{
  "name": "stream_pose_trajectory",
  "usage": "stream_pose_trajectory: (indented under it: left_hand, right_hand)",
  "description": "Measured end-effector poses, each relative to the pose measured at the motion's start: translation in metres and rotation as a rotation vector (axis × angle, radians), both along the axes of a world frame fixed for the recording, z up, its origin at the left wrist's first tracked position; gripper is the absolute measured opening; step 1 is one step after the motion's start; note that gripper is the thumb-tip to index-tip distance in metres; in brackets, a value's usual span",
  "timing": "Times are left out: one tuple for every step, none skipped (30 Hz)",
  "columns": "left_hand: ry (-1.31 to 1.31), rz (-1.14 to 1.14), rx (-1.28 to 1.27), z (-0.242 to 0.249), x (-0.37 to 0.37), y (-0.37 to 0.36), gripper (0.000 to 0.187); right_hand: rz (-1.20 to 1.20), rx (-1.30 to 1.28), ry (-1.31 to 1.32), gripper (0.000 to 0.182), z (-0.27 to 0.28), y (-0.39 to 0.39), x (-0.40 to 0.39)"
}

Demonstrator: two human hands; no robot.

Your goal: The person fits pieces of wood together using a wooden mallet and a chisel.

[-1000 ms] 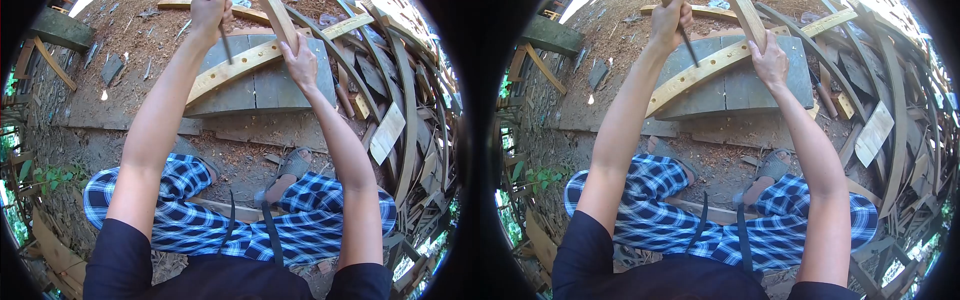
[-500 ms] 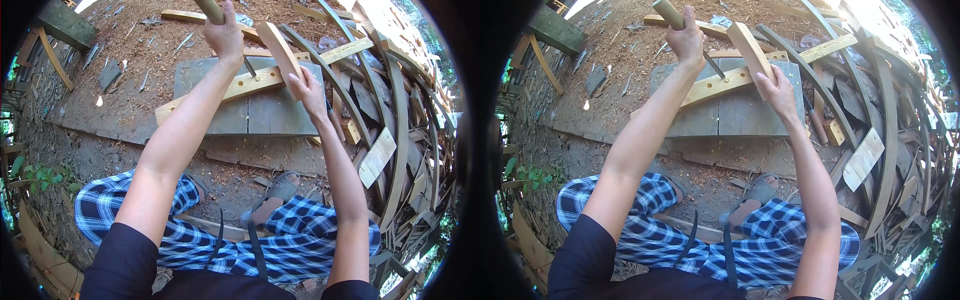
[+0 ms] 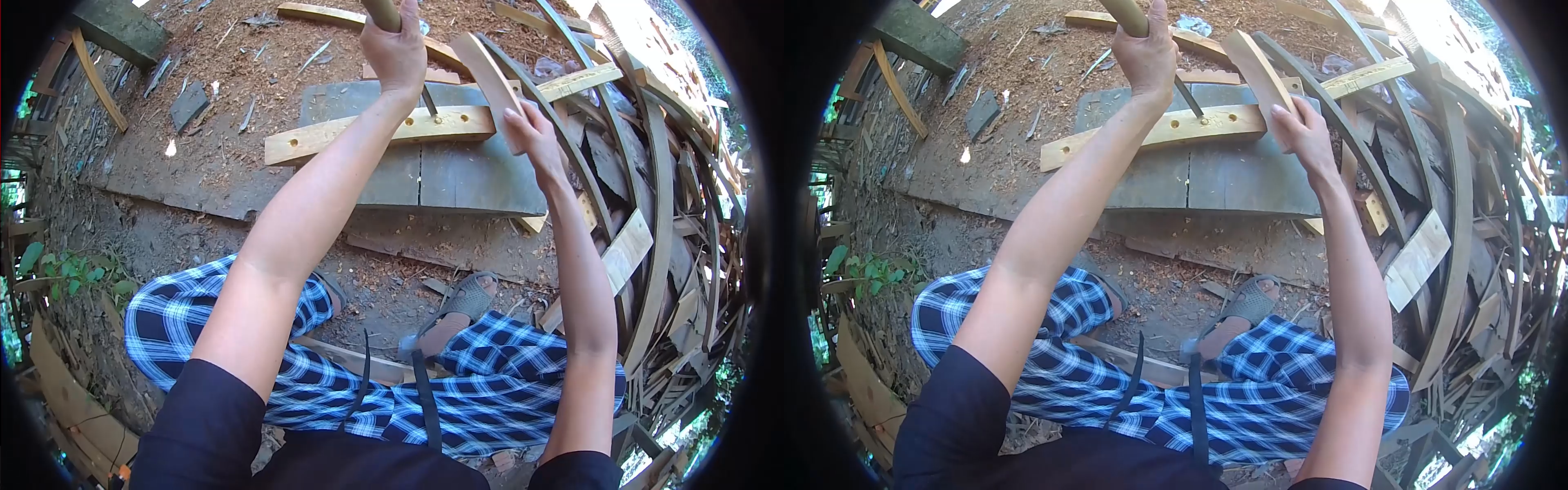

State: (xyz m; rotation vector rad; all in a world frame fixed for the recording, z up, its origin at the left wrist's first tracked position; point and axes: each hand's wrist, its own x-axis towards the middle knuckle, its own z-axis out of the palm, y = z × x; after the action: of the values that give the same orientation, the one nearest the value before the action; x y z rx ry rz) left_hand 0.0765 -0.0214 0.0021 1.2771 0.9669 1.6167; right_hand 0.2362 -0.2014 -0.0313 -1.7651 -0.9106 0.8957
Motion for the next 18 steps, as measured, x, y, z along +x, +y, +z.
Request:
stream_pose_trajectory:
  left_hand:
    - [0.007,0.020,0.008,0.000,0.000,0.001,0.041]
    - [0.011,0.037,0.016,0.000,0.001,0.001,0.041]
    - [0.009,0.029,0.013,-0.001,0.002,0.003,0.041]
    - [0.009,0.038,0.038,-0.003,0.002,0.005,0.040]
    - [0.011,0.047,0.064,-0.005,0.003,0.006,0.040]
    - [0.012,0.041,0.065,-0.002,0.002,0.003,0.040]
    - [-0.033,-0.010,0.009,0.003,0.001,-0.001,0.039]
    - [-0.077,-0.059,-0.047,0.007,-0.001,-0.004,0.039]
    - [-0.075,-0.061,-0.048,0.003,0.000,0.001,0.039]
    - [-0.085,-0.026,-0.008,-0.001,0.001,0.006,0.040]
    - [-0.097,0.009,0.030,-0.007,0.003,0.010,0.040]
    - [-0.098,0.005,0.025,-0.005,0.002,0.008,0.040]
    - [-0.097,-0.013,0.003,-0.004,0.001,0.007,0.040]
    - [-0.097,-0.031,-0.016,-0.001,0.001,0.006,0.040]
    - [-0.097,-0.031,-0.017,0.003,0.001,0.004,0.040]
    - [-0.100,-0.048,-0.028,0.006,0.003,0.000,0.040]
    - [-0.102,-0.064,-0.041,0.010,0.003,-0.002,0.040]
    - [-0.100,-0.064,-0.041,0.011,0.005,-0.003,0.040]
  right_hand:
    - [-0.054,0.038,-0.235,0.051,0.005,0.003,-0.012]
    - [-0.110,0.075,-0.473,0.054,0.009,0.005,-0.023]
    - [-0.132,0.077,-0.595,0.059,0.008,0.010,-0.030]
    - [-0.122,0.047,-0.639,0.060,0.007,0.015,-0.034]
    - [-0.111,0.010,-0.680,0.059,0.006,0.020,-0.040]
    - [-0.099,-0.027,-0.718,0.058,0.004,0.023,-0.045]
    - [-0.104,-0.027,-0.716,0.058,-0.005,0.027,-0.048]
    - [-0.126,0.021,-0.774,0.057,-0.014,0.030,-0.051]
    - [-0.147,0.068,-0.834,0.055,-0.014,0.031,-0.057]
    - [-0.148,0.064,-0.833,0.055,-0.012,0.032,-0.059]
    - [-0.130,0.011,-0.819,0.056,-0.010,0.031,-0.059]
    - [-0.113,-0.044,-0.803,0.056,-0.008,0.030,-0.059]
    - [-0.114,-0.051,-0.803,0.056,-0.010,0.028,-0.058]
    - [-0.109,-0.022,-0.830,0.056,-0.011,0.028,-0.057]
    - [-0.103,0.009,-0.857,0.057,-0.011,0.029,-0.057]
    - [-0.102,0.010,-0.856,0.057,-0.011,0.030,-0.056]
    - [-0.097,0.006,-0.846,0.057,-0.011,0.030,-0.056]
    - [-0.093,0.000,-0.835,0.057,-0.010,0.030,-0.056]
